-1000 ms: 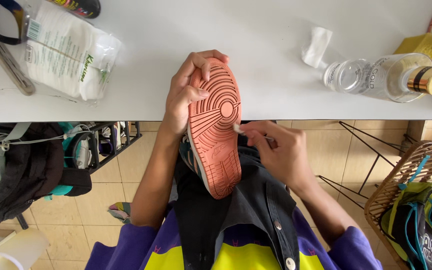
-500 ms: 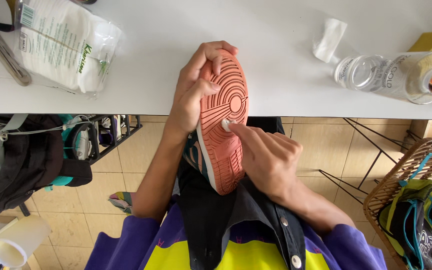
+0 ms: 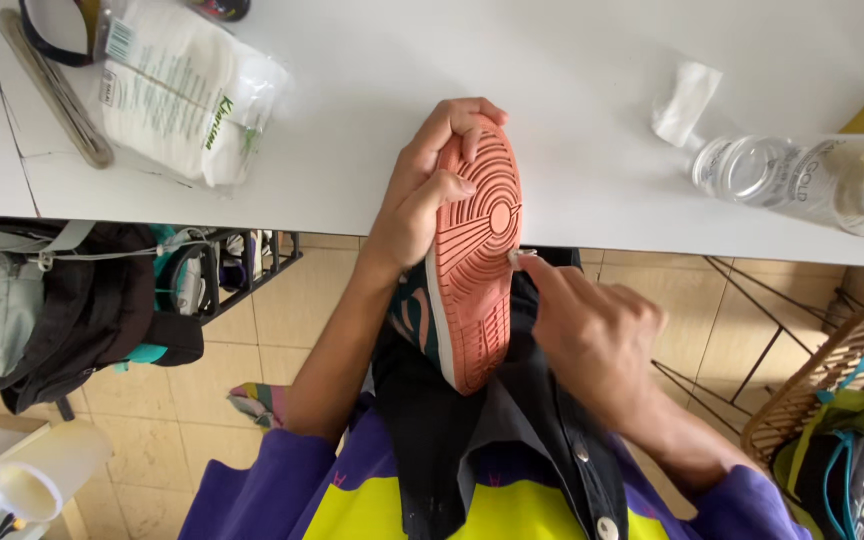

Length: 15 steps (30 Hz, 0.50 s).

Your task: The person holds a pink and teal sneaker and scrubs the sole with a small white cotton pad. They periodically dip the pad into a clear bottle of liquid to re-wet it before continuing to clean the shoe's tread pattern.

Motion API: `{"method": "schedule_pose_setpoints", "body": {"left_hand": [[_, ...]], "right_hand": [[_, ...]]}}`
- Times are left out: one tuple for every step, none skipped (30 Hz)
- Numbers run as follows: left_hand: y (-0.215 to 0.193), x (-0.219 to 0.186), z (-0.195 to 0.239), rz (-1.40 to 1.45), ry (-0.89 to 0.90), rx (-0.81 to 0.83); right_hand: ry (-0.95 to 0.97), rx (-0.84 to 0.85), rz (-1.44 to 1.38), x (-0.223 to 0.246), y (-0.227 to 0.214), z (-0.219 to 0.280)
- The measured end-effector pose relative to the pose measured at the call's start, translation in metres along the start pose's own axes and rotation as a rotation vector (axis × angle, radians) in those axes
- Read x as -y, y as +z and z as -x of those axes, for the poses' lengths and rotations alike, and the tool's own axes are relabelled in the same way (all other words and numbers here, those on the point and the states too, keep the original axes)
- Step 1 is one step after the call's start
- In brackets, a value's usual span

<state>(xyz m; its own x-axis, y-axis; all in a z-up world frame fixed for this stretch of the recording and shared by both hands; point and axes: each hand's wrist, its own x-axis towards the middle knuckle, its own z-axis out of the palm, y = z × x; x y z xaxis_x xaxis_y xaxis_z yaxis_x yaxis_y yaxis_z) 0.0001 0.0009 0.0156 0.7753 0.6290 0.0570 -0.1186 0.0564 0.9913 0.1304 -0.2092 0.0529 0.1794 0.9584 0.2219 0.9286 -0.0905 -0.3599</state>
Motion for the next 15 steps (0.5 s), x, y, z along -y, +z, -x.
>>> {"method": "schedule_pose_setpoints", "body": {"left_hand": [[-0.004, 0.008, -0.003, -0.004, 0.012, 0.0], [-0.006, 0.015, 0.0, 0.079, -0.027, 0.013], [-0.008, 0.023, 0.003, 0.163, -0.066, 0.026], [-0.005, 0.014, 0.002, 0.166, -0.061, 0.032], [-0.002, 0.005, 0.001, 0.177, -0.08, -0.006], [0.0, -0.005, 0.003, 0.185, -0.106, -0.052], [0.0, -0.005, 0.003, 0.186, -0.107, -0.054], [-0.001, -0.004, 0.002, 0.171, -0.104, -0.049], [-0.002, -0.004, 0.001, 0.156, -0.1, -0.045], [-0.002, -0.004, 0.001, 0.158, -0.105, -0.043], [-0.002, -0.005, 0.001, 0.172, -0.104, -0.037], [-0.002, -0.005, 0.001, 0.186, -0.101, -0.034], [-0.002, -0.005, 0.001, 0.188, -0.102, -0.034], [-0.002, -0.004, 0.001, 0.182, -0.103, -0.036], [-0.002, -0.004, 0.001, 0.175, -0.104, -0.038]], "right_hand": [[-0.007, -0.01, 0.004, -0.007, -0.005, -0.012], [0.092, 0.045, -0.224, -0.01, -0.011, -0.019], [0.191, 0.099, -0.452, -0.013, -0.018, -0.025], [0.193, 0.094, -0.446, -0.009, -0.017, -0.023], [0.259, 0.048, -0.514, -0.006, -0.016, -0.021], [0.323, 0.009, -0.588, 0.0, -0.015, -0.019], [0.324, 0.011, -0.588, 0.003, -0.014, -0.02], [0.315, 0.018, -0.609, 0.007, -0.012, -0.022], [0.306, 0.026, -0.629, 0.01, -0.009, -0.023], [0.311, 0.027, -0.63, 0.012, -0.008, -0.023], [0.321, 0.044, -0.653, 0.013, -0.007, -0.024], [0.328, 0.061, -0.675, 0.015, -0.006, -0.024], [0.33, 0.062, -0.674, 0.015, -0.003, -0.024], [0.298, 0.052, -0.672, 0.015, -0.001, -0.024], [0.266, 0.043, -0.669, 0.016, 0.001, -0.025]]}}
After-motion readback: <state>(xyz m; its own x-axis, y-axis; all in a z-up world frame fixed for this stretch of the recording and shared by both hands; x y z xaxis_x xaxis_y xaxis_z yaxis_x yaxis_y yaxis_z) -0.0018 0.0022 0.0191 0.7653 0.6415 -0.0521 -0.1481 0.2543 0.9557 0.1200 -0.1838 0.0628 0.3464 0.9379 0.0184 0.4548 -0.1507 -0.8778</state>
